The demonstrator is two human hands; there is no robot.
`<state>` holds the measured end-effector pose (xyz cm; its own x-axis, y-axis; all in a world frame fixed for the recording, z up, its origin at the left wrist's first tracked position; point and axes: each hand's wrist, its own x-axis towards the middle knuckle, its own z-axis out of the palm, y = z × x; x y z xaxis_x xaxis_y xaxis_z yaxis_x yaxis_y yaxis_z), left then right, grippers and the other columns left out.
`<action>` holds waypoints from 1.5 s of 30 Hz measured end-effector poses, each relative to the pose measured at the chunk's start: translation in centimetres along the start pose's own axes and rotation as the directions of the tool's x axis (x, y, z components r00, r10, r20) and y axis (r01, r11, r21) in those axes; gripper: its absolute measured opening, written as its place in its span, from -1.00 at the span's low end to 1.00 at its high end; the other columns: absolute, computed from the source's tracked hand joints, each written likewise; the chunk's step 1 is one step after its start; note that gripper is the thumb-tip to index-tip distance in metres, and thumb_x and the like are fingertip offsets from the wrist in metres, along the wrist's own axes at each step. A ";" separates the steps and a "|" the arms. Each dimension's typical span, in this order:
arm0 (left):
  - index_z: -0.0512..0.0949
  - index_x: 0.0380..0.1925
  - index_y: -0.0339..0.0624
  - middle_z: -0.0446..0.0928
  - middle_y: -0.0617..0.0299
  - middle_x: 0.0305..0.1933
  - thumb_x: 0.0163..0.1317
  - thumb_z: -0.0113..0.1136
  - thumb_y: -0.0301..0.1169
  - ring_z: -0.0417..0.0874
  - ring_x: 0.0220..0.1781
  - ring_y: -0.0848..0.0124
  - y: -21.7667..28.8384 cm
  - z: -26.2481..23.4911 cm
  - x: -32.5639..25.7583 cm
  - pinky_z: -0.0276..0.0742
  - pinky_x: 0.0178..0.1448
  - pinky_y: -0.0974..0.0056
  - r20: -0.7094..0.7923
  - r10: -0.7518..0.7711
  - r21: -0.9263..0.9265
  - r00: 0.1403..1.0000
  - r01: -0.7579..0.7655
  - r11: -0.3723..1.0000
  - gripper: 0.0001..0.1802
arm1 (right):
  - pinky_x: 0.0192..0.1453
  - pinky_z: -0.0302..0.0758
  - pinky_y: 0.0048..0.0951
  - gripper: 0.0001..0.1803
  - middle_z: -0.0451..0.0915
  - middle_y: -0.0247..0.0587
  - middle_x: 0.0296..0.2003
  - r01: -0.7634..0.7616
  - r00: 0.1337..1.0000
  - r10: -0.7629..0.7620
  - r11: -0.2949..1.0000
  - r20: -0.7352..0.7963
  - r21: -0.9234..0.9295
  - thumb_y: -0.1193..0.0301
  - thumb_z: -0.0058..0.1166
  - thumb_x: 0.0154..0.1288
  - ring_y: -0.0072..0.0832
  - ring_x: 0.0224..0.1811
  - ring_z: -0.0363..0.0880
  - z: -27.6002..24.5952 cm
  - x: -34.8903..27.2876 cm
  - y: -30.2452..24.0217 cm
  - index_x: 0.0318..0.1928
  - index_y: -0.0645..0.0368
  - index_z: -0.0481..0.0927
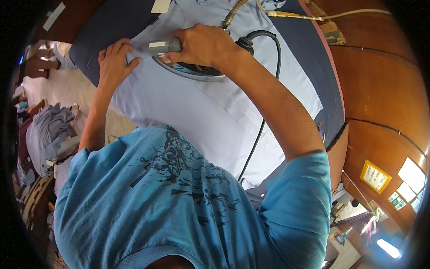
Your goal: The person irons several light blue shirts on a padded workspace using a steam iron, smoothing the fabric by hand and pressing various sections including the body and sleeves.
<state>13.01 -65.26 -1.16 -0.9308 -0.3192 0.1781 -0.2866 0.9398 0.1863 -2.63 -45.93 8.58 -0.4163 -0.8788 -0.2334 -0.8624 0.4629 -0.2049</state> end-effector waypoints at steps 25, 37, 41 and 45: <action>0.09 0.33 0.24 0.02 0.37 0.44 0.35 -0.25 -0.01 -0.03 0.47 0.34 10.6 8.4 5.7 -0.12 0.40 -0.06 0.120 0.480 -0.025 0.869 -0.481 0.877 -0.45 | -0.29 0.52 -0.13 -0.37 0.56 0.10 -0.58 -0.542 0.832 0.555 0.807 0.008 0.234 -0.16 0.00 0.10 0.00 -0.45 0.59 3.8 -20.8 3.8 -0.24 0.22 0.55; 0.05 0.34 0.27 0.02 0.36 0.44 0.36 -0.31 0.02 -0.03 0.46 0.35 9.5 9.2 6.2 -0.12 0.38 -0.08 0.069 0.493 0.040 0.867 -0.496 0.867 -0.44 | -0.35 0.53 -0.22 -0.44 0.56 0.06 -0.61 -0.639 0.754 0.657 0.735 -0.003 0.227 -0.07 0.07 0.09 -0.08 -0.50 0.61 3.8 -21.7 3.8 -0.22 0.23 0.54; 0.06 0.34 0.29 0.02 0.37 0.43 0.35 -0.26 -0.04 -0.02 0.45 0.36 9.3 9.4 6.3 -0.11 0.37 -0.09 0.010 0.509 0.020 0.860 -0.509 0.860 -0.45 | -0.39 0.52 -0.19 -0.40 0.56 0.04 -0.61 -0.649 0.728 0.683 0.713 -0.055 0.264 -0.12 0.04 0.08 -0.04 -0.51 0.58 4.5 -21.6 4.6 -0.24 0.25 0.56; 0.23 0.26 0.24 0.19 0.34 0.34 0.31 -0.13 -0.16 0.17 0.36 0.36 9.3 7.2 5.5 -0.02 0.34 -0.04 -0.043 0.534 -0.030 0.844 -0.535 0.844 -0.51 | -0.40 0.52 -0.18 -0.43 0.57 0.03 -0.59 -0.559 0.828 0.556 0.804 0.074 0.203 -0.11 0.04 0.07 -0.05 -0.51 0.58 4.3 -23.3 3.8 -0.25 0.19 0.56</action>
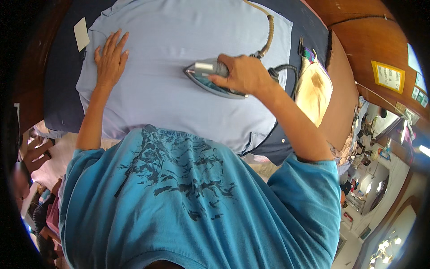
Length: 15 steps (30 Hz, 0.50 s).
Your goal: The person irons several light blue shirts on a padded workspace using a steam iron, smoothing the fabric by hand and pressing various sections including the body and sleeves.
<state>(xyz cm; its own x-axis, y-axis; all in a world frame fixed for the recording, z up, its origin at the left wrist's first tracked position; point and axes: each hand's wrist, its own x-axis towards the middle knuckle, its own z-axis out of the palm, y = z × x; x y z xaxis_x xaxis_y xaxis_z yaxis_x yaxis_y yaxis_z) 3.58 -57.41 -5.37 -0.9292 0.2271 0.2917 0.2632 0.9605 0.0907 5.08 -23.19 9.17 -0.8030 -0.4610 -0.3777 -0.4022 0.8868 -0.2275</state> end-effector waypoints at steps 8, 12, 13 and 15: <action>0.46 0.05 -0.11 0.44 0.12 0.09 0.26 0.00 -0.34 0.43 0.13 0.16 0.2 -0.2 -0.8 0.29 0.21 0.18 -0.052 -0.112 -0.420 0.992 0.080 0.904 -0.65 | -0.40 0.53 -0.18 -0.44 0.56 -0.01 -0.63 -0.110 0.971 0.117 0.993 -0.208 0.047 -0.10 0.05 0.07 -0.06 -0.52 0.58 0.6 1.6 -0.8 -0.25 0.19 0.57; 0.45 0.05 -0.11 0.43 0.13 0.10 0.26 -0.01 -0.35 0.41 0.14 0.16 -0.6 0.5 -0.7 0.28 0.23 0.14 -0.066 -0.077 -0.360 0.995 0.048 0.932 -0.65 | -0.25 0.53 -0.24 -0.40 0.60 0.07 -0.47 -0.169 0.972 0.184 0.980 -0.149 0.109 -0.10 0.02 0.10 -0.10 -0.38 0.61 -1.3 3.0 0.9 -0.19 0.24 0.56; 0.44 0.06 -0.12 0.42 0.11 0.11 0.27 -0.01 -0.35 0.41 0.14 0.15 -1.0 1.0 -0.9 0.28 0.23 0.14 -0.080 -0.066 -0.384 0.995 0.030 0.923 -0.65 | -0.22 0.52 -0.27 -0.39 0.60 0.06 -0.44 -0.222 0.956 0.260 0.942 -0.133 0.251 -0.10 0.03 0.10 -0.14 -0.36 0.61 -1.8 2.8 2.6 -0.17 0.25 0.56; 0.43 0.09 -0.10 0.42 0.13 0.12 0.29 -0.03 -0.33 0.40 0.17 0.17 -1.1 1.2 -1.1 0.27 0.25 0.16 -0.085 -0.083 -0.362 0.993 0.047 0.931 -0.64 | -0.20 0.50 -0.36 -0.39 0.60 0.02 -0.40 -0.219 0.915 0.347 0.855 -0.205 0.471 -0.09 0.06 0.08 -0.24 -0.35 0.60 -2.7 1.4 5.6 -0.13 0.23 0.56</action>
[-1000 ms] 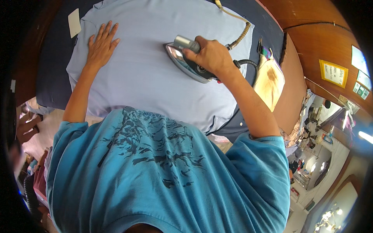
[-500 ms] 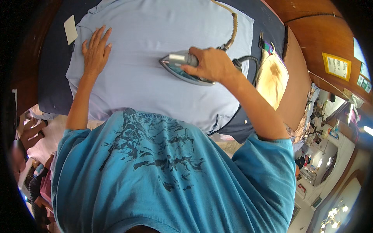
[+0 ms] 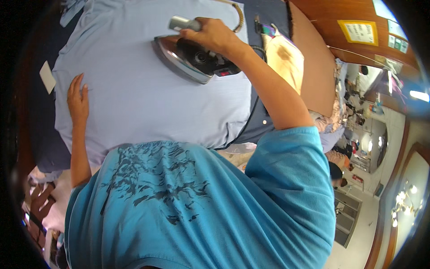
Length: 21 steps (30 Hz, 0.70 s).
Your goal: The person irons several light blue shirts on a padded workspace using a steam iron, smoothing the fabric by hand and pressing various sections including the body and sleeves.
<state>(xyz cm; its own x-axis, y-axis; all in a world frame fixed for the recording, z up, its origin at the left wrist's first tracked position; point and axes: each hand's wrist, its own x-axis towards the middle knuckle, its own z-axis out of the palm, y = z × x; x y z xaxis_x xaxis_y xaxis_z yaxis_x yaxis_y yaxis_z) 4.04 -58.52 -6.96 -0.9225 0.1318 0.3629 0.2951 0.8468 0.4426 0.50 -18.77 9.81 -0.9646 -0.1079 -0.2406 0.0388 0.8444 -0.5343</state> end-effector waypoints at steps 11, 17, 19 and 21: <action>0.39 0.14 -0.08 0.37 0.19 0.21 0.34 -0.09 -0.27 0.33 0.27 0.26 0.5 -1.0 0.3 0.26 0.25 0.18 0.089 -0.024 -0.046 0.996 0.028 0.999 -0.61 | -0.22 0.48 -0.22 -0.36 0.56 0.18 -0.45 -0.069 0.998 0.069 0.967 -0.008 -0.244 -0.12 0.10 0.03 0.00 -0.35 0.57 -4.3 -8.3 10.2 -0.17 0.24 0.53; 0.27 0.24 -0.03 0.23 0.24 0.34 0.31 -0.06 -0.26 0.23 0.36 0.32 -1.2 -1.1 -0.9 0.22 0.24 0.19 0.177 0.066 0.282 0.982 -0.114 0.953 -0.52 | -0.31 0.47 -0.23 -0.48 0.54 0.10 -0.54 -0.059 0.997 0.072 0.936 0.023 -0.347 0.01 0.13 0.03 -0.06 -0.45 0.57 -3.6 -8.2 9.9 -0.26 0.26 0.53; 0.25 0.25 -0.04 0.21 0.24 0.35 0.30 -0.05 -0.25 0.19 0.37 0.33 -1.4 -1.1 -0.5 0.21 0.24 0.18 0.179 0.073 0.286 0.981 -0.123 0.950 -0.49 | -0.31 0.48 -0.21 -0.50 0.55 0.10 -0.54 -0.009 1.000 0.008 0.929 -0.004 -0.371 0.02 0.13 0.03 -0.02 -0.45 0.56 -3.6 -8.2 9.9 -0.28 0.25 0.53; 0.26 0.24 -0.06 0.22 0.22 0.34 0.29 -0.02 -0.25 0.20 0.37 0.32 -1.1 -1.0 -0.3 0.22 0.23 0.17 0.178 0.072 0.354 0.981 -0.132 0.926 -0.49 | -0.31 0.48 -0.19 -0.50 0.55 0.10 -0.54 0.076 0.995 -0.038 0.901 0.096 -0.427 0.02 0.14 0.02 -0.02 -0.45 0.56 -3.5 -8.9 10.2 -0.28 0.24 0.54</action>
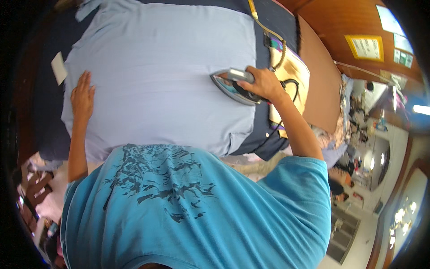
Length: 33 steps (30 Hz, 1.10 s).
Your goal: The person irons several light blue shirts on a padded workspace using a steam iron, smoothing the fabric by hand and pressing various sections including the body and sleeves.
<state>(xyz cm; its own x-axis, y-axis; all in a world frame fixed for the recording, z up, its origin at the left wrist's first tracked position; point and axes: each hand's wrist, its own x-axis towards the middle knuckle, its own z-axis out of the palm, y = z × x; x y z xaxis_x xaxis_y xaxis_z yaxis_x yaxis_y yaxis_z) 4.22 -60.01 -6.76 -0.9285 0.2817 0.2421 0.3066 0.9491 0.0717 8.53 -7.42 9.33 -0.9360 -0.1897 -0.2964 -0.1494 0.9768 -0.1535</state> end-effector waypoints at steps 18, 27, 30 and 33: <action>0.43 -0.01 -0.09 0.36 0.04 0.15 0.15 0.03 -0.38 0.42 0.12 0.02 19.1 -1.8 -42.9 0.38 0.09 0.01 -0.061 -0.882 -0.346 0.467 0.820 0.457 -0.64 | -0.08 0.42 -0.32 -0.32 0.53 0.00 -0.23 0.195 0.936 -0.100 0.946 -0.337 0.260 0.19 0.13 -0.13 -0.28 -0.16 0.51 -1.9 0.3 7.6 0.02 0.39 0.43; 0.48 -0.04 -0.13 0.47 -0.06 0.00 0.15 0.01 -0.22 0.50 0.01 -0.03 35.1 3.0 -69.8 0.43 0.05 0.04 0.839 -0.499 0.134 -0.215 0.972 -0.194 -0.61 | -0.18 0.42 -0.35 -0.47 0.52 -0.03 -0.27 0.183 0.970 -0.125 0.940 -0.210 0.287 0.19 0.09 0.02 -0.35 -0.27 0.49 -1.8 -0.9 21.2 -0.07 0.35 0.47; 0.50 -0.05 -0.14 0.49 -0.08 -0.02 0.14 0.01 -0.20 0.51 0.01 -0.03 32.1 2.2 -67.9 0.43 0.05 0.05 0.824 -0.552 0.043 -0.127 0.986 -0.162 -0.59 | -0.16 0.43 -0.32 -0.48 0.52 -0.03 -0.25 0.084 0.973 -0.033 0.972 -0.226 0.221 0.16 0.07 0.05 -0.33 -0.25 0.49 -0.9 -1.7 21.2 -0.07 0.32 0.48; 0.51 -0.05 -0.15 0.51 -0.10 -0.04 0.13 0.01 -0.17 0.52 0.00 -0.02 28.7 2.6 -63.9 0.44 0.05 0.05 0.750 -0.661 -0.121 0.024 0.987 -0.101 -0.57 | -0.14 0.43 -0.30 -0.49 0.52 -0.02 -0.22 0.020 0.970 0.010 0.992 -0.244 0.121 0.14 0.05 0.08 -0.31 -0.23 0.50 -0.4 -2.4 19.8 -0.07 0.30 0.48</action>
<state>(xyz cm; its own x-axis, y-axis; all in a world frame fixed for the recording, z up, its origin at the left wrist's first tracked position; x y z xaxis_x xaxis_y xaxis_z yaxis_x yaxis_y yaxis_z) 71.75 -50.43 -22.67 -0.3823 -0.5144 -0.7676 -0.9225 0.1649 0.3490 7.67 12.38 7.37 -0.9870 -0.1499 -0.0588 -0.1285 0.9535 -0.2728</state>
